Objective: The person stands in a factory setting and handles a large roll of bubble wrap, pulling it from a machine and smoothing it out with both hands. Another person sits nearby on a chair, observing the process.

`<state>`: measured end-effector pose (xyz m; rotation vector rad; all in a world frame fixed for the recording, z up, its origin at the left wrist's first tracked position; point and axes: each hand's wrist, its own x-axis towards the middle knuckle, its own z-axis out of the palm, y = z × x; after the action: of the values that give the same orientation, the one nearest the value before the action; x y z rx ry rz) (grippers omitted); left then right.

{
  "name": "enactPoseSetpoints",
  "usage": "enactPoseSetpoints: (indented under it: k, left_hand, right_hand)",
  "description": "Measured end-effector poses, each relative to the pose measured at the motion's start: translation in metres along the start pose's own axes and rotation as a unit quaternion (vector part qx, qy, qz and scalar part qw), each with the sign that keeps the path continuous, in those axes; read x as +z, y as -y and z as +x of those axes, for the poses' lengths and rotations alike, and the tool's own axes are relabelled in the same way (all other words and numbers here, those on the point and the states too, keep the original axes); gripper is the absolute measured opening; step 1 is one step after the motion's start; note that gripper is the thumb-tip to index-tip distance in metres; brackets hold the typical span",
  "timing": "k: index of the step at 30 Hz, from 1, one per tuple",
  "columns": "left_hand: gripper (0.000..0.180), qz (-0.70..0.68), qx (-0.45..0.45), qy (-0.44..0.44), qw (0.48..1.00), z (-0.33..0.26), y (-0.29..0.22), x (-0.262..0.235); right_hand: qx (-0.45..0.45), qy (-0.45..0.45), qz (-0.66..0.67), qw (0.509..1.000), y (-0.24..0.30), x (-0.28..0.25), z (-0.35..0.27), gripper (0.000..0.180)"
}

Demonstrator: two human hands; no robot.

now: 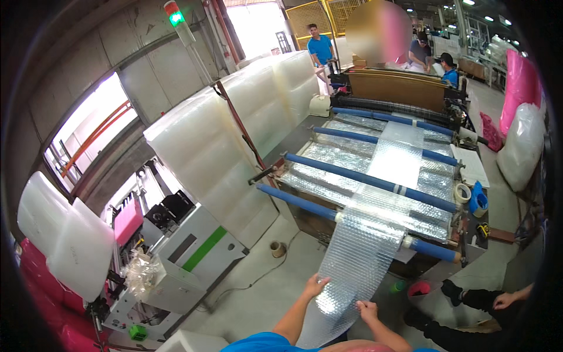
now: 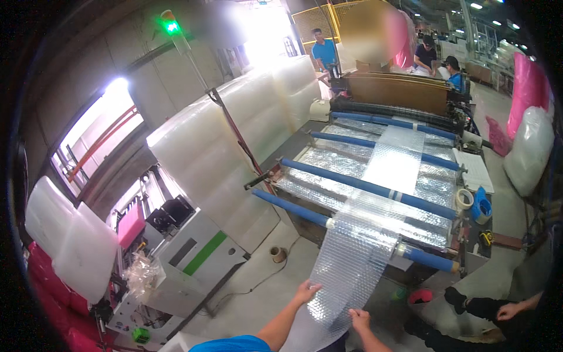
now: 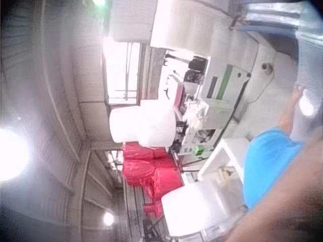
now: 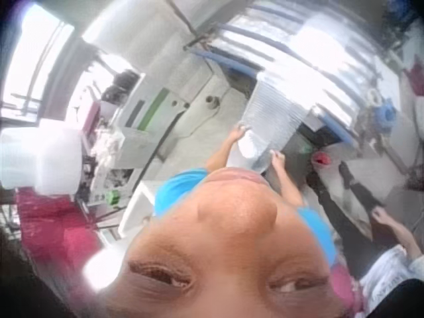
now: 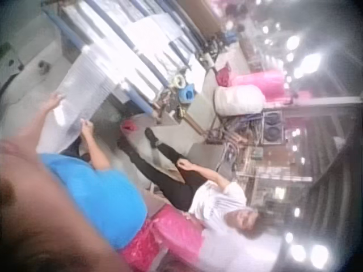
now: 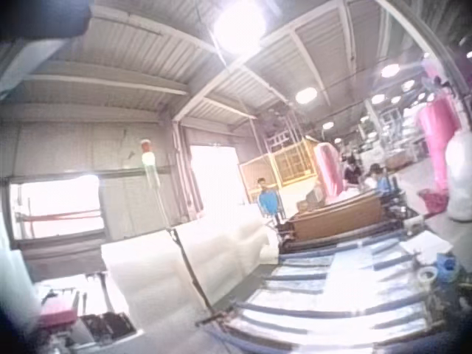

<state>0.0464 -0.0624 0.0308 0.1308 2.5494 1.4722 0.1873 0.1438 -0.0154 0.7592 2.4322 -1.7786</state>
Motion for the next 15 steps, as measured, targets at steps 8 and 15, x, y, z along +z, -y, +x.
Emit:
enactPoseSetpoints:
  k: [8,15]
  left_hand:
    - [0.045,-0.089,-0.070,0.062,0.992,-0.006,-0.011,0.012]
    - [0.048,-0.041,-0.077,0.087,0.992,0.004,-0.010,0.013]
  right_hand:
    - [0.058,-0.008,-0.039,0.998,0.001,-0.017,-0.005,0.026]
    - [0.068,-0.007,-0.047,0.997,-0.003,-0.021,-0.003,0.030]
